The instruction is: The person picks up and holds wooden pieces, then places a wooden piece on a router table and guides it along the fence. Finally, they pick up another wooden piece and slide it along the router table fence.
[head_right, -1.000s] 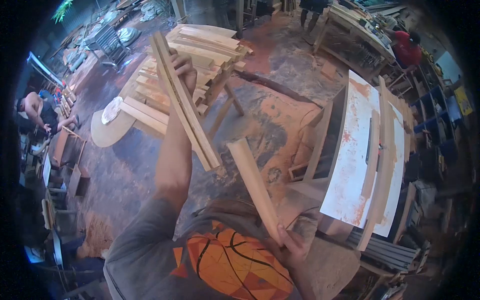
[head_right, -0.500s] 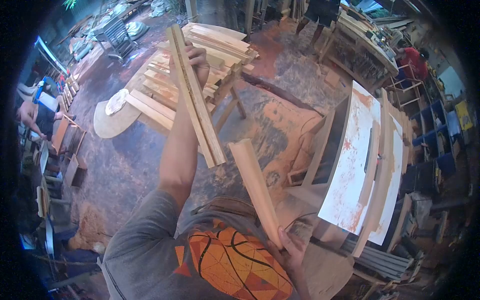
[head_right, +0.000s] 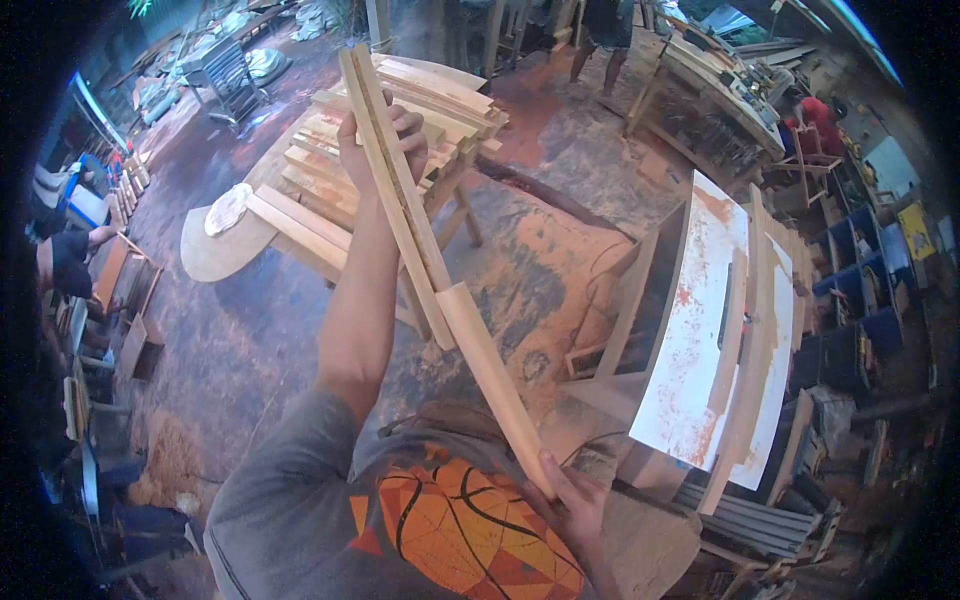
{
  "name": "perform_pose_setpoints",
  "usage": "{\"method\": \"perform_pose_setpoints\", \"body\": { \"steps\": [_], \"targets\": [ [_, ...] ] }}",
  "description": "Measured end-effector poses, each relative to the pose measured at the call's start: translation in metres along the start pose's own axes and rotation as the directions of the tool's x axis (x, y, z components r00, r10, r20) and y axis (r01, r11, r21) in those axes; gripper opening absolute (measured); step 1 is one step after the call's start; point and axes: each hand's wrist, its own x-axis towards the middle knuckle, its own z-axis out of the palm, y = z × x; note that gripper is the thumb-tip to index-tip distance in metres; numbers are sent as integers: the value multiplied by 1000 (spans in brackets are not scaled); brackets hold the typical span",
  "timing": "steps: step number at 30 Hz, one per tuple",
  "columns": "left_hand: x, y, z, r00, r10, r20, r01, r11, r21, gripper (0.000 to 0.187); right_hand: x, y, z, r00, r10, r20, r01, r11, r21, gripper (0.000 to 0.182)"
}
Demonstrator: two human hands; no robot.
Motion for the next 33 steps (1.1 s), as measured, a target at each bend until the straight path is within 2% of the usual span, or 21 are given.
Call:
{"method": "perform_pose_setpoints", "body": {
  "steps": [1, 2, 4, 5, 7, 9, 10, 12, 14, 15, 16, 17, 18, 19, 20, 22, 27, 29, 30, 32, 33],
  "targets": [
    [-3, -2, 4, 999, -44, -27, 45, 996, 78, 49, 0, 1, 2, 1000, -1, -4, 1, 1000, -5, 67],
    [-5, -5, 7, 999, -44, -21, 46, 996, 74, 49, -1, 4, 6, 1000, 12, -11, -12, 1000, -12, 64],
    [-11, -13, 12, 945, -46, -323, 104, 981, 165, 50, 3, 1, 8, 999, 28, -21, -28, 999, -23, 62],
    [-14, -22, 17, 947, -48, -319, 105, 981, 163, 50, 12, -5, 8, 999, 42, -7, -42, 997, -60, 61],
    [-18, -44, 31, 898, 116, -424, 70, 914, 399, 53, 25, -10, 7, 999, 53, -1, -53, 993, -104, 60],
    [-23, -42, 26, 893, 93, -441, 59, 946, 319, 53, 34, -12, 5, 982, 184, 45, -183, 983, -32, 56],
    [-21, -39, 22, 885, 73, -459, 46, 969, 243, 54, 40, -11, 5, 984, 175, 28, -173, 984, -38, 56],
    [-25, -43, 17, 901, 48, -432, 60, 971, 232, 55, 50, -12, 7, 1000, 14, -21, -15, 999, -35, 56],
    [-36, -50, 16, 884, -81, -461, 285, 874, 393, 65, 68, -15, 14, 994, 6, -105, -10, 999, -42, 56],
    [-40, -71, 18, 854, 110, -509, 219, 811, 543, 61, 81, -18, 14, 991, 43, -125, -45, 999, -16, 55],
    [-43, -74, 20, 861, 105, -497, 214, 812, 543, 61, 92, -19, 13, 986, 77, -145, -77, 997, 9, 55],
    [-46, -78, 17, 822, 138, -552, 215, 822, 527, 59, 100, -18, 12, 985, 73, -158, -74, 997, 2, 55],
    [-46, -81, 11, 779, 167, -605, 219, 831, 511, 58, 106, -16, 13, 989, 106, -103, -108, 994, -19, 56],
    [-48, -73, -5, 803, 98, -588, 247, 844, 477, 60, 111, -15, 14, 989, 140, -47, -142, 989, -41, 56],
    [-47, -74, -2, 808, 93, -582, 248, 843, 478, 60, 117, -18, 14, 989, 138, -57, -140, 989, -41, 56],
    [-49, -72, 5, 740, 112, -663, 271, 853, 447, 59, 128, -25, 13, 990, 144, -9, -144, 990, -13, 57],
    [-66, -60, -5, 725, 97, -682, 328, 822, 466, 56, 137, -19, 28, 984, 175, 15, -175, 985, 4, 57],
    [-67, -59, -13, 666, 54, -744, 431, 787, 442, 50, 137, -8, 38, 981, 190, 29, -190, 982, -16, 57],
    [-68, -59, -12, 663, 60, -746, 425, 790, 441, 50, 132, 0, 46, 989, 150, -8, -150, 988, -39, 56],
    [-67, -55, -7, 566, 139, -812, 500, 726, 473, 50, 121, 6, 43, 995, 89, -35, -92, 994, -65, 56],
    [-65, -47, -14, 567, 152, -810, 493, 725, 481, 50, 116, -3, 34, 992, 121, 43, -118, 991, -60, 56]
  ]
}}
